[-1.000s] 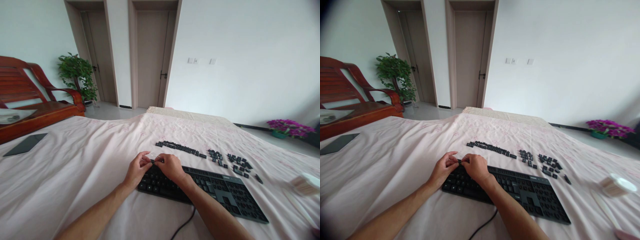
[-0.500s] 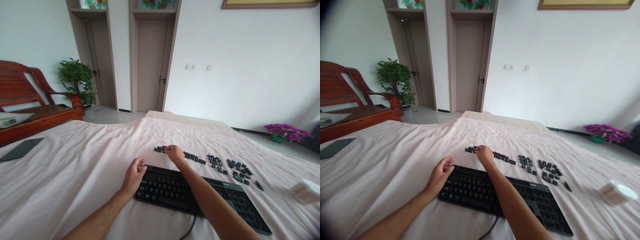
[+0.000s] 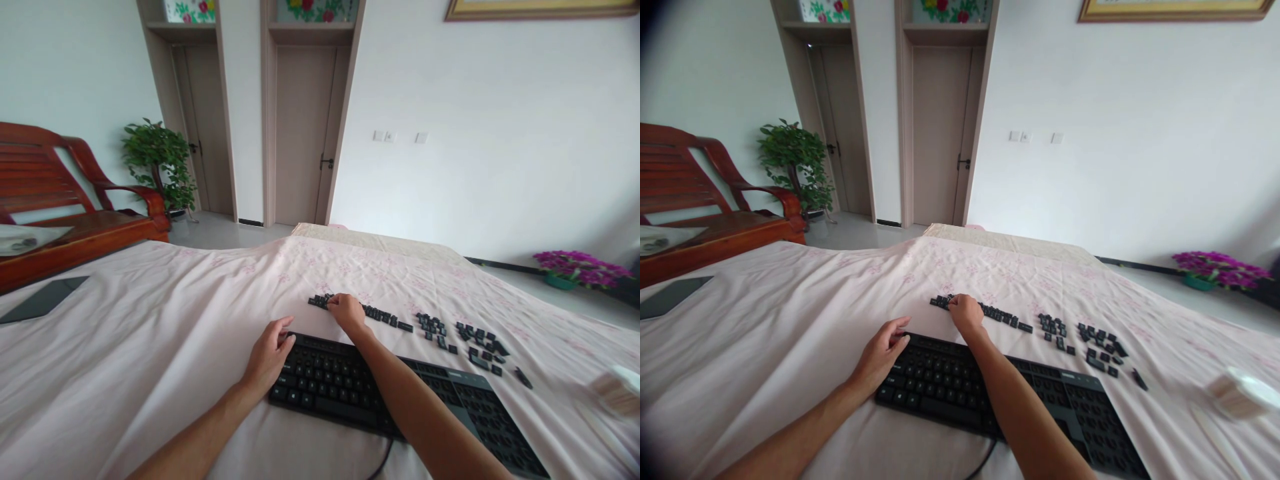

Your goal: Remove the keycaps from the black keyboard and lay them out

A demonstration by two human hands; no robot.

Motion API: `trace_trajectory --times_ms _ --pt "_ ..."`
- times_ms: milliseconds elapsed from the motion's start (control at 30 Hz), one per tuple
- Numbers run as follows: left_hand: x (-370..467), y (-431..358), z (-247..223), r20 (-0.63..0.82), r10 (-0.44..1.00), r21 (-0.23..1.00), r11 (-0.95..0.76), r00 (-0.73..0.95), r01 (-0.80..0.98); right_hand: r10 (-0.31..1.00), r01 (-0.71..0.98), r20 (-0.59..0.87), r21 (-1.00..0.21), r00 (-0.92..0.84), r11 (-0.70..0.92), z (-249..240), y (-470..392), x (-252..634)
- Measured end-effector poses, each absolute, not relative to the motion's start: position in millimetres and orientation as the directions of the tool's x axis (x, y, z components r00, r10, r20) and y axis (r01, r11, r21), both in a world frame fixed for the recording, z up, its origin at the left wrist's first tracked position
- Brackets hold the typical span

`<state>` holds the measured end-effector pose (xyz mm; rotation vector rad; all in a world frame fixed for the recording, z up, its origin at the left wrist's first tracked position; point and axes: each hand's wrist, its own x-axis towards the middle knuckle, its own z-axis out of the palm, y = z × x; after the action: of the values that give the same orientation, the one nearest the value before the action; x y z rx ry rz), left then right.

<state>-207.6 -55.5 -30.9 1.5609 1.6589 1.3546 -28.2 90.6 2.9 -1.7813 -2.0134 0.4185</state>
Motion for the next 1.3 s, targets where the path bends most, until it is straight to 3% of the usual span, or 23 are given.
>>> trace_trajectory --times_ms 300,467,600,800,933,1067,1167,1300 --pt "-210 -59 -28 0.287 0.951 0.789 -0.167 -0.116 0.591 0.968 0.753 0.195 -0.611 -0.156 0.244 27 82 -23" --pt "-209 -59 -29 0.285 0.949 0.786 -0.152 -0.133 0.599 0.901 0.412 0.246 -0.824 -0.359 0.389 49 60 -16" --pt "-209 -60 -31 0.286 0.947 0.784 -0.146 -0.143 0.603 0.833 0.382 0.284 -0.786 -0.475 0.486 54 30 -14" --pt "-209 -62 -33 0.297 0.945 0.780 -0.157 -0.137 0.606 0.839 0.252 0.208 -0.893 -0.503 0.373 29 -5 -21" --pt "-210 -63 -33 0.328 0.936 0.763 -0.181 -0.130 0.620 0.847 0.254 0.198 -0.898 -0.494 0.359 25 -16 -19" --pt "-208 -68 -23 0.458 0.885 0.697 -0.298 -0.085 0.652 0.817 0.254 0.275 -0.858 -0.508 0.447 30 -24 -15" --pt "-204 -73 -13 0.519 0.855 0.635 -0.402 0.022 0.660 0.779 0.280 0.305 -0.811 -0.549 0.514 30 -27 -15" --pt "-200 -75 -7 0.480 0.861 0.616 -0.467 0.167 0.634 0.743 0.327 0.318 -0.747 -0.589 0.578 26 -31 -19"
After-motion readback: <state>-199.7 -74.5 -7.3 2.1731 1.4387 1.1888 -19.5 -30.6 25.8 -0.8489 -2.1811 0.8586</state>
